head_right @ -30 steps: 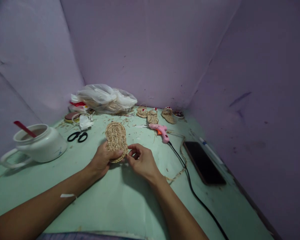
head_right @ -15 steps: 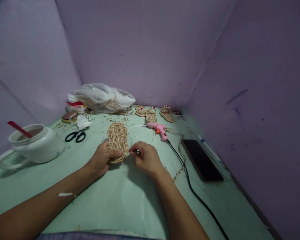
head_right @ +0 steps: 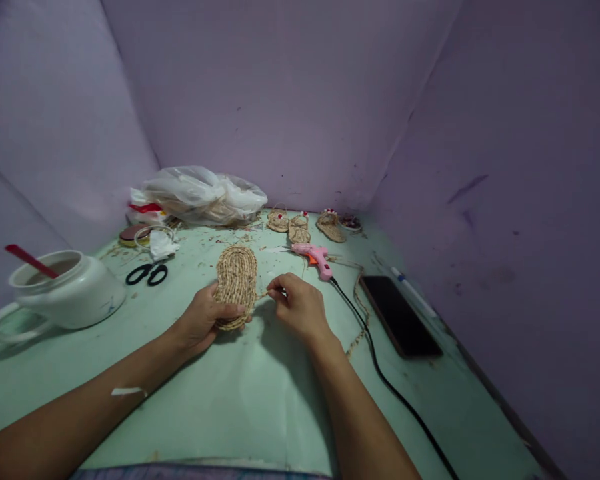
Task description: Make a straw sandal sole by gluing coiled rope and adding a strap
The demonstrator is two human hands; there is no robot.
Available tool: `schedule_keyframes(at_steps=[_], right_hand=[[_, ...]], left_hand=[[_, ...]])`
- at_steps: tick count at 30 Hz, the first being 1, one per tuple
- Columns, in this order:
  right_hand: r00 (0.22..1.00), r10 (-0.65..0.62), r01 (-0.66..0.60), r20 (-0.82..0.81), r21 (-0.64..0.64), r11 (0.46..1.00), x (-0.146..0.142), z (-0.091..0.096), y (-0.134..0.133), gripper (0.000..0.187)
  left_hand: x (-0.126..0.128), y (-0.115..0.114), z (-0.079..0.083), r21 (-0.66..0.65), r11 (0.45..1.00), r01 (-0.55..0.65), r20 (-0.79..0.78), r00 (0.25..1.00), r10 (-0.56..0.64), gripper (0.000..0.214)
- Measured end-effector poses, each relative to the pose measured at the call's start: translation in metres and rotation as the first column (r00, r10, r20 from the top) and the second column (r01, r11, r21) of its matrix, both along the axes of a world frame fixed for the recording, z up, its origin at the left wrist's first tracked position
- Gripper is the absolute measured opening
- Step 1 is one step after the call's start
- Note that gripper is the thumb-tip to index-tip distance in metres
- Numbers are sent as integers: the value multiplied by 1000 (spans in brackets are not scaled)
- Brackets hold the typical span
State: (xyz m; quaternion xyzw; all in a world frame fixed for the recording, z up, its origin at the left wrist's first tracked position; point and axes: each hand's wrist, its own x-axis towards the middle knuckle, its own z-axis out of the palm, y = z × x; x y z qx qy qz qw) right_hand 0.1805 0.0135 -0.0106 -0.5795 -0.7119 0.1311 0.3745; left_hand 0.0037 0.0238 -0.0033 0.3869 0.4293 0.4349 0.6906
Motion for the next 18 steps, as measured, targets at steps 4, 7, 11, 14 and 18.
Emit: schedule_keyframes(at_steps=[4, 7, 11, 14, 18], right_hand=[[995, -101, 100, 25, 3, 995, 4, -1, 1, 12], [983, -181, 181, 13, 4, 984, 7, 0, 4, 13], [971, -239, 239, 8, -3, 971, 10, 0, 7, 11], [949, -316, 316, -14, 3, 949, 16, -1, 10, 13], [863, -501, 502, -72, 6, 865, 33, -3, 16, 17]], left_hand=[[0, -2, 3, -13, 999, 39, -11, 999, -40, 47], [-3, -5, 6, -27, 993, 113, -26, 993, -114, 48], [-9, -7, 10, -39, 982, 185, -76, 979, -188, 48], [-14, -8, 12, -53, 969, 241, -112, 963, -245, 46], [-24, -10, 18, -51, 930, 364, -217, 905, -366, 43]])
